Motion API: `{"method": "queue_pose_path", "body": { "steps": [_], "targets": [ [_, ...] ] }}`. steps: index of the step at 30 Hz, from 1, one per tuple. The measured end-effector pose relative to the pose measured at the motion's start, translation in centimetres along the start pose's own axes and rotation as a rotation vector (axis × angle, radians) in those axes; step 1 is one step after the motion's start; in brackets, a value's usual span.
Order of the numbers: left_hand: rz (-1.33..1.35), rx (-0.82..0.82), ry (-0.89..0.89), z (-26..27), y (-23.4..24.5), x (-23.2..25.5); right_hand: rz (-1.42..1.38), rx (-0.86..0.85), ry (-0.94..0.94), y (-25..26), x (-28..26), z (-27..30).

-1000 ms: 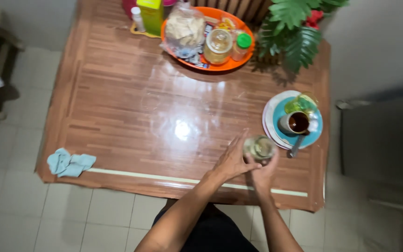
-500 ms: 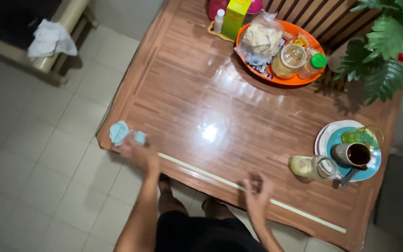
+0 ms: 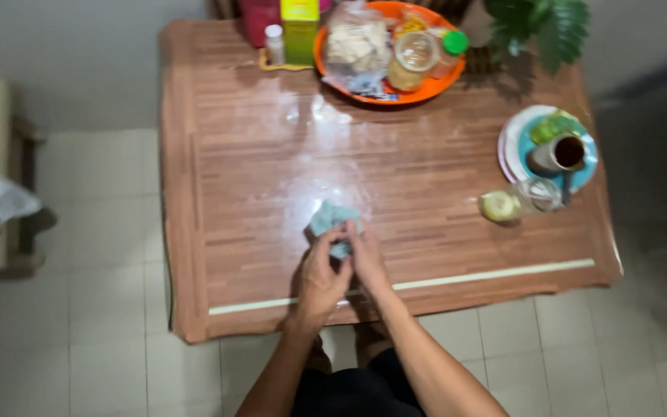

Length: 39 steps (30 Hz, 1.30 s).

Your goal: Clear dishes from a dining table and wipe the surface clean.

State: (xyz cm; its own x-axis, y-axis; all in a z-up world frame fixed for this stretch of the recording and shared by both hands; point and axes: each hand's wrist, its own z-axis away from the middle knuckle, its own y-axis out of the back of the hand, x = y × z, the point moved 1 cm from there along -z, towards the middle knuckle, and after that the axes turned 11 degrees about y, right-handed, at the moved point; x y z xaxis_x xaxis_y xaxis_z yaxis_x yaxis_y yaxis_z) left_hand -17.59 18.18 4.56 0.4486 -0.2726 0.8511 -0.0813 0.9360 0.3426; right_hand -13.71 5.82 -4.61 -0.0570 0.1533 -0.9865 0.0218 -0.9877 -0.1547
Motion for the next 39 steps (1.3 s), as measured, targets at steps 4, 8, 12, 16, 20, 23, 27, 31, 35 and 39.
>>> {"method": "queue_pose_path", "body": {
  "steps": [4,8,12,16,20,23,27,31,35,39],
  "targets": [
    [0.136,-0.036,-0.424,-0.3,-1.3,2.7,-0.014,0.344,-0.079,7.8,0.2,-2.4],
    [0.011,-0.019,-0.241,-1.7,-1.3,3.1,0.585,0.527,0.219,14.3,-4.4,-6.0],
    [0.094,-0.07,-0.179,-3.9,-2.2,0.8,1.089,0.764,0.543,20.2,-3.5,-11.8],
    [0.047,-0.033,-0.079,-4.9,-2.8,0.1,1.079,0.833,0.452,22.8,-2.5,-18.7],
    [0.067,-0.074,-0.024,-5.1,-3.3,0.7,1.229,0.658,0.519,26.0,2.3,-24.0],
    [0.055,-0.025,0.024,-5.3,-3.9,0.0,1.152,0.549,0.587,24.9,4.6,-24.9],
    [0.127,0.021,0.176,-4.9,-4.5,0.3,0.141,0.367,0.158,20.5,9.9,-21.8],
    [0.083,-0.017,0.22,-5.4,-5.6,-0.1,0.824,0.158,0.368,9.2,3.4,-14.7],
    [0.155,-0.039,0.076,-5.8,-5.4,1.2,0.692,0.268,0.2,10.7,2.6,-14.9],
    [0.123,-0.053,-0.005,-5.9,-4.2,0.9,0.798,0.47,0.4,19.6,1.0,-20.0]
  ]
}}
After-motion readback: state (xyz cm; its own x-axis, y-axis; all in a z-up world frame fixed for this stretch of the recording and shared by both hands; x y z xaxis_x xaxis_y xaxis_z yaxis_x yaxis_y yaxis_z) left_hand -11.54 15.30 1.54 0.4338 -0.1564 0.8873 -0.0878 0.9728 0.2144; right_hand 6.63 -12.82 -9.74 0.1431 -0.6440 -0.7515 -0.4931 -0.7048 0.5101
